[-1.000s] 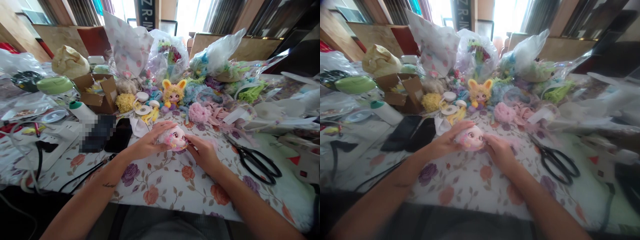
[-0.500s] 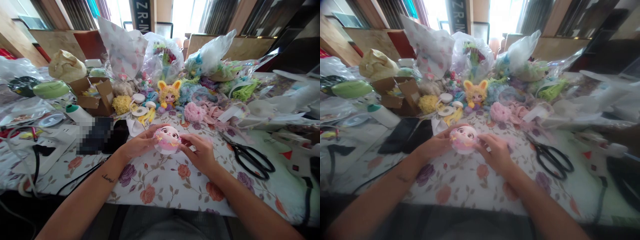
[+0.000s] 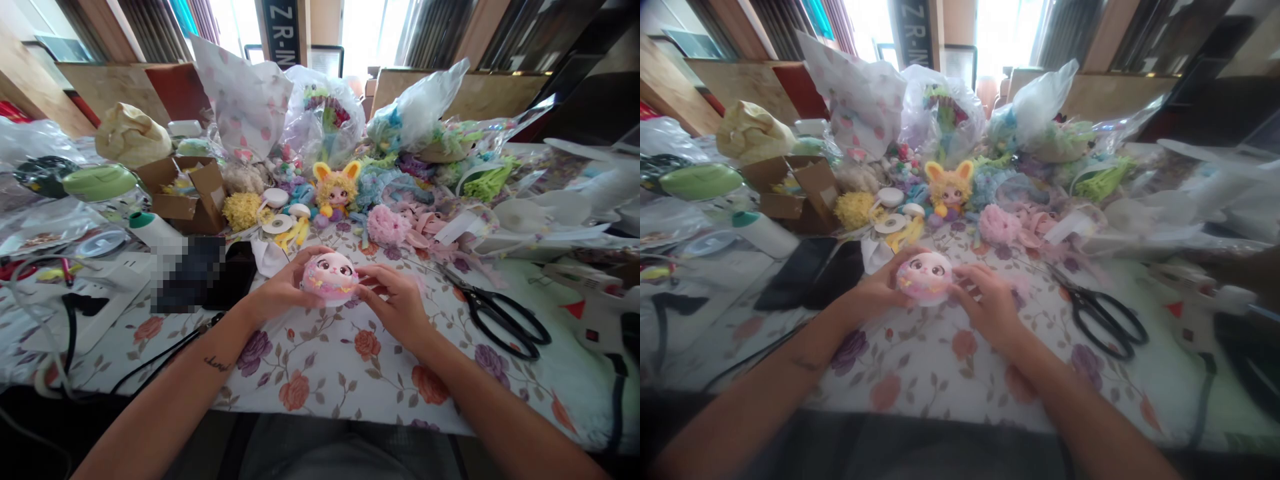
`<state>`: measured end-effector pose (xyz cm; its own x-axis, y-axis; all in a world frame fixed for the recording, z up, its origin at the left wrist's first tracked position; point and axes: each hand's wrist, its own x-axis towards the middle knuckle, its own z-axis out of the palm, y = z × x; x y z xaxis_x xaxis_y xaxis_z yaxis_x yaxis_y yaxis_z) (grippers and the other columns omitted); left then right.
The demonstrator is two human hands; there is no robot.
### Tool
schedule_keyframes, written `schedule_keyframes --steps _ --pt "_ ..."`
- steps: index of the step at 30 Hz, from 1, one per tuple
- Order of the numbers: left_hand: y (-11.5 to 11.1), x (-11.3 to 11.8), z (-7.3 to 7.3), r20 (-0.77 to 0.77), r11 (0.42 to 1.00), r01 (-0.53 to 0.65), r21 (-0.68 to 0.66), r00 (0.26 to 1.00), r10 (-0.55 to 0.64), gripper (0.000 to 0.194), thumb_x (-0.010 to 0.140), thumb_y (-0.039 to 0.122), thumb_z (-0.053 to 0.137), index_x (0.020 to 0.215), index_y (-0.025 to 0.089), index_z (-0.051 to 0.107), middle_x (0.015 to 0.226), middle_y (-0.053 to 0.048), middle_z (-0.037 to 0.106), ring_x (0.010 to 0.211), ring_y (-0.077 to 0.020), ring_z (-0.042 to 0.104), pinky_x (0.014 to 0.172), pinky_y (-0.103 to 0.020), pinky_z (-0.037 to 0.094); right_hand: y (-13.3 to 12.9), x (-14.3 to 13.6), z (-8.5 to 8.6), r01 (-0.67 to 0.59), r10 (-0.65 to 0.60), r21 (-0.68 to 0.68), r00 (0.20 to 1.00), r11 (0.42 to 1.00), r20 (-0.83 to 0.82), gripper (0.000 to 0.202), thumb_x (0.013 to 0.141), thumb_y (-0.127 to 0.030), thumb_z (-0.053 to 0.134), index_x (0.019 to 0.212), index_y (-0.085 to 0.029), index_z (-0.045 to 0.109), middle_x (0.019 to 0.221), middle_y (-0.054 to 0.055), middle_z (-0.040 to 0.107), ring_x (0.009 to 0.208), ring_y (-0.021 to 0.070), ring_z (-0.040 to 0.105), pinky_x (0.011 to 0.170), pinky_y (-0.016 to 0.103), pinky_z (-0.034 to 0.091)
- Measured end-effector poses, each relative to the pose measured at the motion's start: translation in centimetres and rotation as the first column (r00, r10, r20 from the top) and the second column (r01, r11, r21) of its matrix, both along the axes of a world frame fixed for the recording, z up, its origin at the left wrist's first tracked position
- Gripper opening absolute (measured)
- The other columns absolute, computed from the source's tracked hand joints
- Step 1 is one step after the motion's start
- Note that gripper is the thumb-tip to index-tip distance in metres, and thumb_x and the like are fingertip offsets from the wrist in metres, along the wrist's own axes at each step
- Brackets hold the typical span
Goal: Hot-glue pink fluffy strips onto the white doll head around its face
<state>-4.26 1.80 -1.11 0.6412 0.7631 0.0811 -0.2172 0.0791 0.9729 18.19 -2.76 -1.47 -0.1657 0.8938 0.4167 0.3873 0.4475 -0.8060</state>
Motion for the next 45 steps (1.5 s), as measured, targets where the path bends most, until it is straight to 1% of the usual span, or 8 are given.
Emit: schedule_keyframes --steps 7,13,17,21,30,34,39,45 --pt "-0.2 0.4 -0.2 -0.056 0.991 -0.086 0.1 0.994 0.092 0.069 0.064 0.019 0.081 0.123 0.032 0.049 0.125 -0.005 0.054 0.103 -0.0225 0.058 0.077 -0.026 0.05 0.0 -0.2 -0.2 0.031 -0.037 0.084 0.997 0.996 0.066 0.018 0.089 -0.027 0.059 0.104 -0.019 0.065 0.103 0.008 0.066 0.08 0.0153 0.068 0.064 0.025 0.059" --pt "-0.8 1.3 0.6 -0.101 0.935 -0.322 0.147 0.936 0.338 0.067 0.065 0.027 0.081 0.126 0.025 0.052 0.127 -0.007 0.057 0.116 -0.0279 0.053 0.09 -0.031 0.046 0.1 -0.3 -0.2 0.114 -0.123 0.12 0.99 0.986 0.071 0.019 0.089 -0.028 0.06 0.106 -0.021 0.064 0.098 0.005 0.068 0.08 0.0151 0.068 0.064 0.025 0.058" --pt "-1.5 1.9 1.0 -0.159 0.909 -0.416 0.017 0.897 0.413 0.057 0.074 0.034 0.074 0.125 0.025 0.051 0.12 -0.007 0.061 0.109 -0.0265 0.058 0.087 -0.034 0.047 -0.1 -0.5 0.3 0.192 -0.259 0.405 0.959 0.894 0.117 0.011 0.084 -0.021 0.066 0.096 -0.021 0.065 0.089 0.005 0.067 0.073 0.0159 0.064 0.066 0.03 0.054" --pt "-2.2 2.3 1.0 -0.262 0.907 -0.415 0.068 0.87 0.418 0.059 0.069 0.036 0.077 0.122 0.027 0.053 0.114 -0.005 0.062 0.106 -0.0262 0.057 0.085 -0.034 0.046 -0.6 -1.1 1.0 0.09 -0.302 0.662 0.929 0.744 0.213 0.018 0.081 -0.012 0.068 0.095 -0.021 0.063 0.084 0.005 0.067 0.076 0.0172 0.061 0.069 0.031 0.05" --pt "-3.0 2.5 1.4 -0.194 0.969 -0.231 -0.089 0.958 0.211 0.063 0.073 0.03 0.072 0.129 0.026 0.044 0.11 -0.005 0.062 0.098 -0.0224 0.06 0.077 -0.031 0.048 -0.3 -1.3 1.0 0.114 -0.296 0.625 0.935 0.772 0.196 0.016 0.086 -0.008 0.057 0.095 -0.022 0.061 0.086 0.005 0.067 0.078 0.0172 0.059 0.071 0.032 0.049" --pt "-3.2 2.5 1.6 -0.295 0.942 -0.315 0.119 0.894 0.336 0.065 0.071 0.033 0.073 0.128 0.025 0.044 0.117 -0.007 0.059 0.105 -0.0256 0.057 0.084 -0.035 0.047 -0.1 -1.0 0.9 0.117 -0.292 0.604 0.935 0.788 0.2 0.015 0.085 -0.008 0.057 0.091 -0.022 0.061 0.085 0.005 0.066 0.076 0.0179 0.058 0.07 0.032 0.048" --pt "-3.5 2.6 1.6 -0.372 0.788 -0.399 0.469 0.72 0.586 0.068 0.066 0.03 0.075 0.126 0.026 0.045 0.123 -0.009 0.053 0.114 -0.031 0.051 0.095 -0.045 0.042 0.2 -1.1 0.5 0.073 -0.246 0.581 0.943 0.811 0.224 0.013 0.085 -0.008 0.058 0.089 -0.02 0.062 0.083 0.006 0.067 0.076 0.0179 0.059 0.069 0.031 0.049" --pt "-3.9 2.7 1.7 -0.44 0.702 -0.362 0.614 0.581 0.685 0.069 0.065 0.034 0.074 0.126 0.026 0.042 0.123 -0.009 0.051 0.118 -0.0314 0.048 0.097 -0.05 0.039 0.4 -1.1 0.2 0.065 -0.226 0.572 0.95 0.818 0.216 0.013 0.083 -0.007 0.06 0.087 -0.019 0.063 0.082 0.006 0.068 0.075 0.0176 0.06 0.069 0.031 0.049"
